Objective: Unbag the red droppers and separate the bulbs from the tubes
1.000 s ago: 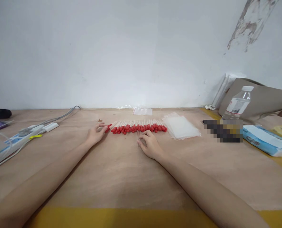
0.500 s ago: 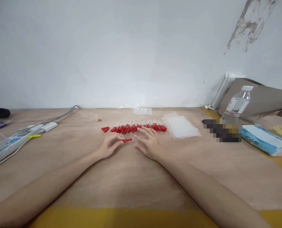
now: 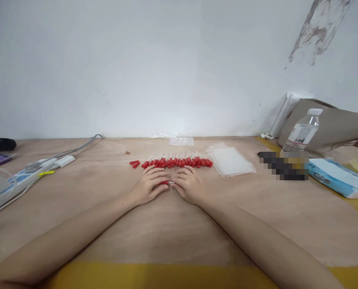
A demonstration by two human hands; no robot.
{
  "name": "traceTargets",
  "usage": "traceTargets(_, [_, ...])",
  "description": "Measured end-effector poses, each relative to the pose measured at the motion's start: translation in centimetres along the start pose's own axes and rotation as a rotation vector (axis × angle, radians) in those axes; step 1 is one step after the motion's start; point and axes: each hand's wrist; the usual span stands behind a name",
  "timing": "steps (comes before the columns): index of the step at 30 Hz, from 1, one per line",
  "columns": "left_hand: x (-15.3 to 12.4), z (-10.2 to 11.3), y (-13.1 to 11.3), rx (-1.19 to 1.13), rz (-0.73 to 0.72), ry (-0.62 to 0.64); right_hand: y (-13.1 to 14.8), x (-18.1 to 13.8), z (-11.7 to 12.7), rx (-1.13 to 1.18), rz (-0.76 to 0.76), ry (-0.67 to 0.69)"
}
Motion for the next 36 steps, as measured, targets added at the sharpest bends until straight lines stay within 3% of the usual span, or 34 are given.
traceTargets(4, [0.4, -0.6, -0.4, 0.059, -0.026, -0.011, 0.3, 0.0, 0.0, -0.022, 0.027, -0.018])
traceTargets(10, [0.2, 0.5, -1.0, 0.084, -0.046, 0.066, 0.9, 0.3, 0.7, -0.057, 0.136, -0.064])
traceTargets(25, [-0.4, 1.7, -1.1, -0.111, 0.014, 0.215, 1.3, -0.1, 1.3, -0.204, 0.394, -0.102])
traceTargets(36, [-0.6, 1.9, -1.0, -0.185, 0.018, 0.255, 1.3, -0.1, 1.4, -0.177, 0.442, -0.147])
Point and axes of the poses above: each hand's wrist, its own x-axis towards the middle knuckle, its own z-axis out of the back of the hand, y = z × x
